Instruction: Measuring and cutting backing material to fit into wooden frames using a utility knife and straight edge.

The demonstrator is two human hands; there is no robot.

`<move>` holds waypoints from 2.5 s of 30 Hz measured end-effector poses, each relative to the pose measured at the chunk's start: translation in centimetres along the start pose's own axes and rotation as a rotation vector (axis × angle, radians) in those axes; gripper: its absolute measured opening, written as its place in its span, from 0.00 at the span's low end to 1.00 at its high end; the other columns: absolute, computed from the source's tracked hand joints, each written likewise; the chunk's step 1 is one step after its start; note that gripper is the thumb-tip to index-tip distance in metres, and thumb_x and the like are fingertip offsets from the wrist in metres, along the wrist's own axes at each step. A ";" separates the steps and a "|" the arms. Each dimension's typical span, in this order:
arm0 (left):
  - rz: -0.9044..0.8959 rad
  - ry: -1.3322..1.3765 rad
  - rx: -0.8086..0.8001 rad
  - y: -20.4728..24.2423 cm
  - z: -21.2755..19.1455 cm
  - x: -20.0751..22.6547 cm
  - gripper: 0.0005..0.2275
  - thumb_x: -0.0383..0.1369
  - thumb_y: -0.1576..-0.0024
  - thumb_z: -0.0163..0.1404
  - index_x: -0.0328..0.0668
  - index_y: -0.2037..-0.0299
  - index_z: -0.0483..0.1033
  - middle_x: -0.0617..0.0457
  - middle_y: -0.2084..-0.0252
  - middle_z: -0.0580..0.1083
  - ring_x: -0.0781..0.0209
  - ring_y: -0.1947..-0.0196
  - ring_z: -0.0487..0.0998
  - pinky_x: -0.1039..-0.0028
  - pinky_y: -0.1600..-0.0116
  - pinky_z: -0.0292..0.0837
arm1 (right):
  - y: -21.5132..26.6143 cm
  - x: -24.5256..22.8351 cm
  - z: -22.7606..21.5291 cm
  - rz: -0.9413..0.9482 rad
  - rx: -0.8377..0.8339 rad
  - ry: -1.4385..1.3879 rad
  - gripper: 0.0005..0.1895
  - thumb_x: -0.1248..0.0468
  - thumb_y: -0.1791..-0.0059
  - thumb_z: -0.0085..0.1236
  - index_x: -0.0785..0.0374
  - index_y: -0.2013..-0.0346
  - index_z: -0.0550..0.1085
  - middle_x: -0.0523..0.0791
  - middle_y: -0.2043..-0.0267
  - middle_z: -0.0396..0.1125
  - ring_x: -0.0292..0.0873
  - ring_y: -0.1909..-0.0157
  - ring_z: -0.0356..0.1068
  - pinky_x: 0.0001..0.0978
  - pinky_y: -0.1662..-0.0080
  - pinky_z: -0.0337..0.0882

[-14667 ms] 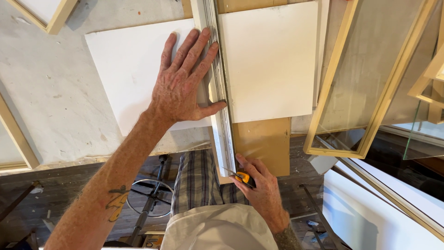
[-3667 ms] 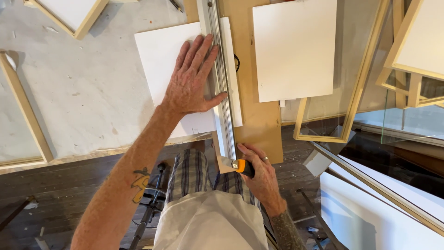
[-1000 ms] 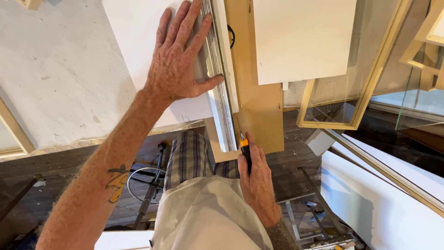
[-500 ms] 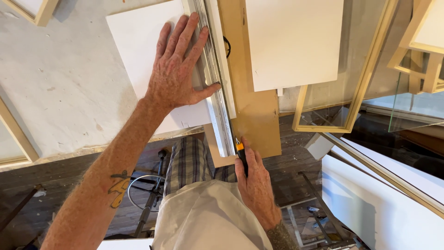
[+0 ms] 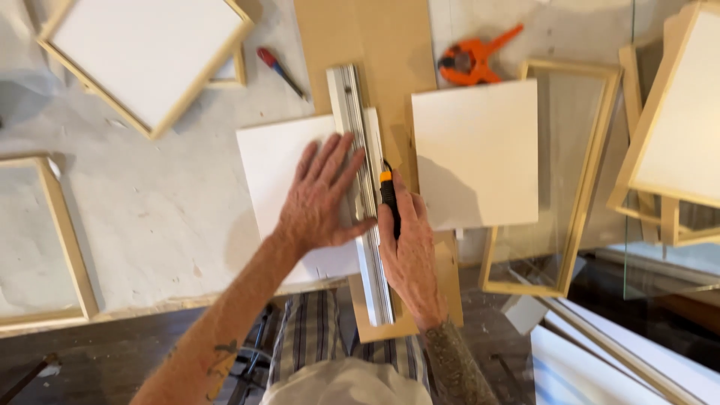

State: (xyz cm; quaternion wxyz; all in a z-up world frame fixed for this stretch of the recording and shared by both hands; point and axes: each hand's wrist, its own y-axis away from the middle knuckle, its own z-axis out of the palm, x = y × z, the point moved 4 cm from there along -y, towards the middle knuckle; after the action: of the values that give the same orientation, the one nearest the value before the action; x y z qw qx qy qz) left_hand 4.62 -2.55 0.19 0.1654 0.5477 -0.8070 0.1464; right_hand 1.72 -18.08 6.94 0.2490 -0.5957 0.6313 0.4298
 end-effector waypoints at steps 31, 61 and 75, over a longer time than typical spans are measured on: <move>-0.067 -0.076 -0.170 -0.3 0.3 -0.2 0.49 0.64 0.56 0.49 0.54 0.23 0.50 0.48 0.19 0.45 0.49 0.21 0.44 0.51 0.21 0.35 | -4.2 -0.5 0.7 0.070 -0.059 0.060 0.26 0.57 0.42 0.39 0.61 0.30 0.62 0.55 0.51 0.66 0.63 0.52 0.74 0.54 0.53 0.78; -0.081 -0.099 -0.224 -0.5 -0.7 0.4 0.51 0.66 0.56 0.49 0.54 0.22 0.47 0.48 0.19 0.44 0.49 0.20 0.41 0.51 0.21 0.33 | -5.2 -0.8 0.6 0.063 -0.077 0.083 0.26 0.57 0.42 0.37 0.62 0.31 0.62 0.56 0.51 0.65 0.64 0.49 0.73 0.54 0.50 0.76; -0.130 -0.593 -0.425 -0.7 0.4 3.2 0.75 0.84 0.74 0.48 0.33 0.23 0.38 0.37 0.21 0.32 0.39 0.22 0.36 0.44 0.26 0.41 | 13.6 6.4 -2.6 0.315 -0.187 -0.024 0.33 0.58 0.43 0.38 0.50 0.22 0.47 0.47 0.54 0.63 0.35 0.71 0.63 0.32 0.71 0.80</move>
State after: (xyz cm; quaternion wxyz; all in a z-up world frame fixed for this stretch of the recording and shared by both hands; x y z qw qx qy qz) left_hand 4.12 -5.60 1.22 0.0435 0.5698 -0.7959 -0.2002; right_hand -12.01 -24.77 6.37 0.1297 -0.5050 0.6710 0.5272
